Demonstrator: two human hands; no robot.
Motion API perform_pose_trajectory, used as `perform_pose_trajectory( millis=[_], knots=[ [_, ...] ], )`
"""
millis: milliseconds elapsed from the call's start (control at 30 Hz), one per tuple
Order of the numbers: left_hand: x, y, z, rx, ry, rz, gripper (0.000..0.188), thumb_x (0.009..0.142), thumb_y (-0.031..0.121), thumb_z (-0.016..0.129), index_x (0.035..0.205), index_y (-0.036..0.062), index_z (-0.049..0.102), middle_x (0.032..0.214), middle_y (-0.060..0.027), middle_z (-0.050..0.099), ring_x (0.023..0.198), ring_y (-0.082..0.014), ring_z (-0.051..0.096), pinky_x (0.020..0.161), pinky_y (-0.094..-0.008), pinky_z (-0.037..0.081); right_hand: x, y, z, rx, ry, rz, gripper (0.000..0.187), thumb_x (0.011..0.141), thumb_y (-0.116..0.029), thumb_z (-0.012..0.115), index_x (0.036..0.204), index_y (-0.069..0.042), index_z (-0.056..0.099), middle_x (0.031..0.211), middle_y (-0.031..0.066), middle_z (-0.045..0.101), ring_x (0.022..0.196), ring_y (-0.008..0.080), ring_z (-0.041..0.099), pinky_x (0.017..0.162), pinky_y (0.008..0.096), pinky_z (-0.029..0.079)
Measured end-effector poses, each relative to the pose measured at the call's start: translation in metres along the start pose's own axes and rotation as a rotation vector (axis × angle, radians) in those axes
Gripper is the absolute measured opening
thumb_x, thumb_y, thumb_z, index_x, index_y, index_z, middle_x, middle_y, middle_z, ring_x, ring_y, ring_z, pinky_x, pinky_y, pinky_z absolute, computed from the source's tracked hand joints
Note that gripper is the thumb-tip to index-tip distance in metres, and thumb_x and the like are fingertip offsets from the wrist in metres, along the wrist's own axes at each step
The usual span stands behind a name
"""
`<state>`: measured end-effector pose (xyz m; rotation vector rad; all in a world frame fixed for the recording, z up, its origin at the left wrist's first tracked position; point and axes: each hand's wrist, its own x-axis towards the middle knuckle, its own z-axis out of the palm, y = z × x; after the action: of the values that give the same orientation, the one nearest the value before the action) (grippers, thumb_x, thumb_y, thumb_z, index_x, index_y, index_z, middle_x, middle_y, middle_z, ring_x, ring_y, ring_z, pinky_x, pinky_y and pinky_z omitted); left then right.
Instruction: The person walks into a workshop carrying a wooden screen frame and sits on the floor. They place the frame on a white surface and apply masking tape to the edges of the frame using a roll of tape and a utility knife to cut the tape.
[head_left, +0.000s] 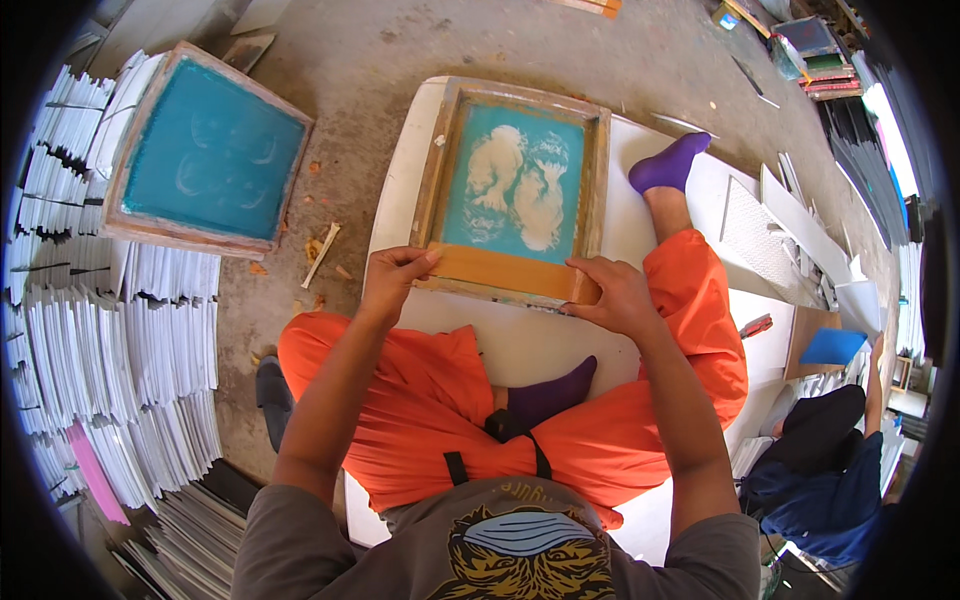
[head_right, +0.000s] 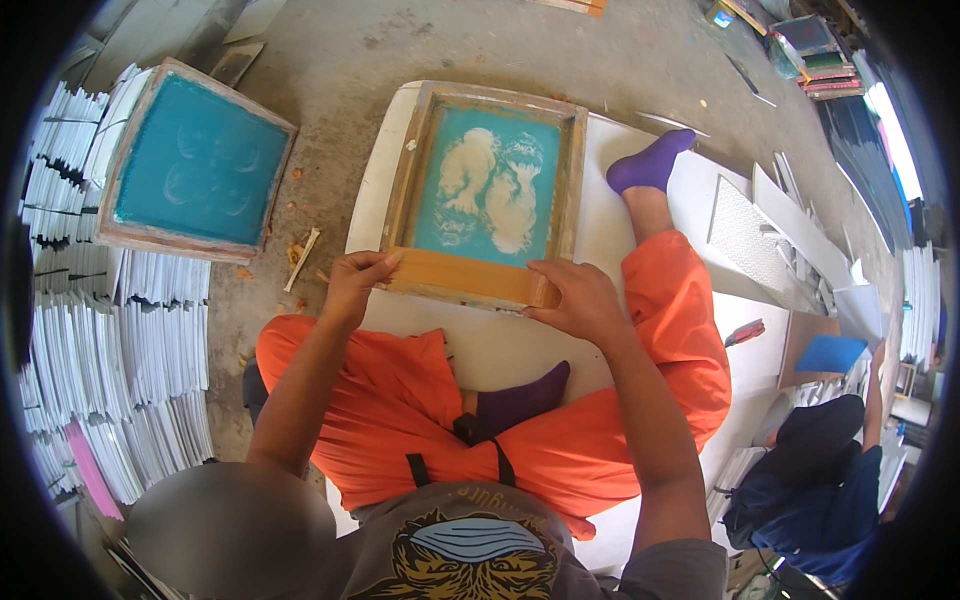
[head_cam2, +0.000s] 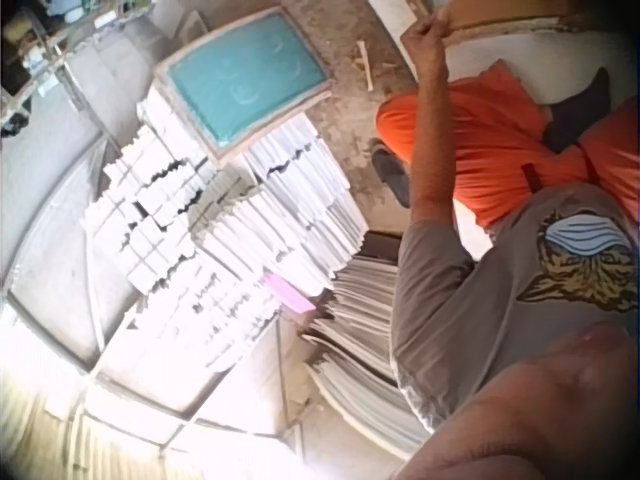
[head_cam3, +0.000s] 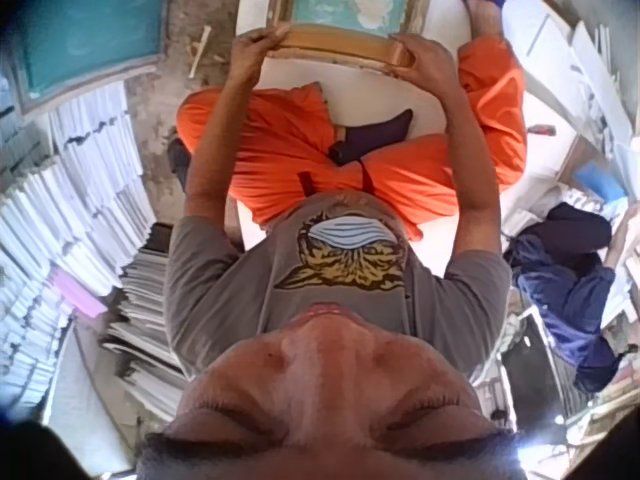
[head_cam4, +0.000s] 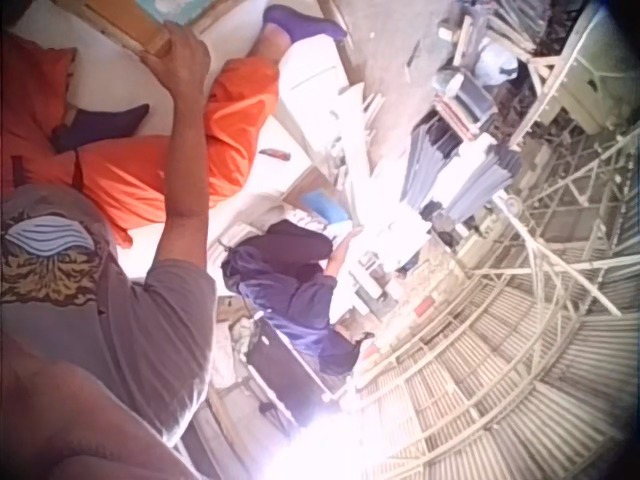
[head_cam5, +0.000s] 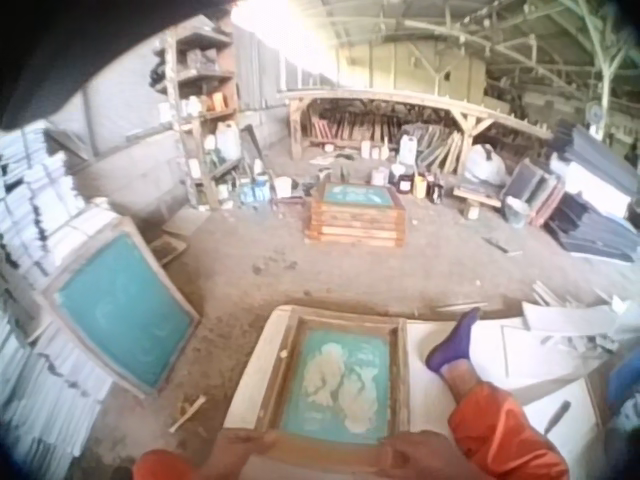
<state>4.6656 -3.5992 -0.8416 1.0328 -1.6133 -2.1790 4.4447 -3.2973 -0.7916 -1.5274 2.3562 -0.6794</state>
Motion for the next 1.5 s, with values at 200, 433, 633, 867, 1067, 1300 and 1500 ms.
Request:
perform_pose_trajectory(
  millis=[200, 433, 633, 867, 1067, 1300, 1500],
  knots=[
    [0.008, -0.013, -0.025, 0.036, 0.008, -0.012, 0.020, 0.090, 0.017, 0.082, 0.095, -0.0020, 0.079, 0.083, -0.0058, 0.075, 0.072, -0.0099, 0.064, 0.070, -0.0253, 0.050, -0.027, 0.023, -0.004, -0.025, -0.088, 0.116, 0.069, 0.069, -0.036, 0.092, 0.130, -0.015, 0.068, 0.108, 0.0071, 0.074, 0.091, 0.0287, 0.069, 0.082, 0.0421, 0.054],
    [0.005, -0.037, -0.047, 0.279, -0.020, -0.035, 0.026, 0.091, 0.023, 0.083, 0.091, -0.0022, 0.078, 0.081, -0.0038, 0.073, 0.073, -0.0082, 0.062, 0.071, -0.0239, 0.049, -0.059, 0.031, -0.002, 0.023, -0.191, 0.287, 0.070, 0.070, -0.039, 0.089, 0.131, -0.013, 0.067, 0.115, 0.0101, 0.072, 0.103, 0.0315, 0.070, 0.090, 0.0433, 0.054],
    [0.003, -0.045, -0.037, 0.334, 0.022, -0.047, 0.027, 0.093, 0.025, 0.082, 0.091, -0.0020, 0.076, 0.082, -0.0032, 0.073, 0.074, -0.0077, 0.062, 0.073, -0.0243, 0.049, -0.063, 0.040, 0.012, 0.083, -0.309, 0.420, 0.063, 0.068, -0.042, 0.088, 0.117, -0.006, 0.070, 0.148, 0.0180, 0.057, 0.118, 0.0356, 0.066, 0.099, 0.0450, 0.052],
    [0.011, -0.052, -0.038, 0.183, 0.087, -0.057, 0.024, 0.093, 0.019, 0.081, 0.095, -0.0041, 0.075, 0.082, -0.0041, 0.072, 0.072, -0.0069, 0.061, 0.068, -0.0232, 0.049, -0.037, 0.039, 0.015, 0.191, -0.413, 0.476, 0.057, 0.062, -0.039, 0.087, 0.099, 0.001, 0.072, 0.105, 0.0232, 0.072, 0.092, 0.0349, 0.071, 0.081, 0.0417, 0.055],
    [0.017, -0.065, -0.043, 0.126, 0.146, -0.044, 0.025, 0.094, 0.017, 0.080, 0.098, -0.0065, 0.074, 0.085, -0.0056, 0.073, 0.074, -0.0083, 0.063, 0.070, -0.0234, 0.049, -0.012, 0.060, 0.006, 0.237, -0.446, 0.568, 0.057, 0.061, -0.038, 0.084, 0.103, 0.001, 0.075, 0.099, 0.0231, 0.074, 0.090, 0.0348, 0.072, 0.078, 0.0404, 0.057],
    [0.012, -0.064, -0.035, 0.127, 0.132, -0.054, 0.023, 0.093, 0.016, 0.081, 0.098, -0.0047, 0.076, 0.087, -0.0044, 0.074, 0.074, -0.0086, 0.063, 0.071, -0.0233, 0.050, -0.023, 0.050, -0.005, 0.214, -0.271, 0.418, 0.065, 0.065, -0.038, 0.090, 0.118, -0.006, 0.071, 0.109, 0.0142, 0.075, 0.097, 0.0333, 0.072, 0.088, 0.0409, 0.056],
    [0.003, -0.060, -0.035, 0.197, 0.093, -0.145, 0.021, 0.091, 0.017, 0.083, 0.095, -0.0029, 0.076, 0.086, -0.0039, 0.074, 0.075, -0.0087, 0.065, 0.070, -0.0232, 0.051, -0.060, 0.042, -0.001, 0.133, -0.113, 0.257, 0.072, 0.063, -0.042, 0.095, 0.122, -0.010, 0.070, 0.109, 0.0122, 0.074, 0.096, 0.0329, 0.072, 0.085, 0.0414, 0.057]
  ],
)
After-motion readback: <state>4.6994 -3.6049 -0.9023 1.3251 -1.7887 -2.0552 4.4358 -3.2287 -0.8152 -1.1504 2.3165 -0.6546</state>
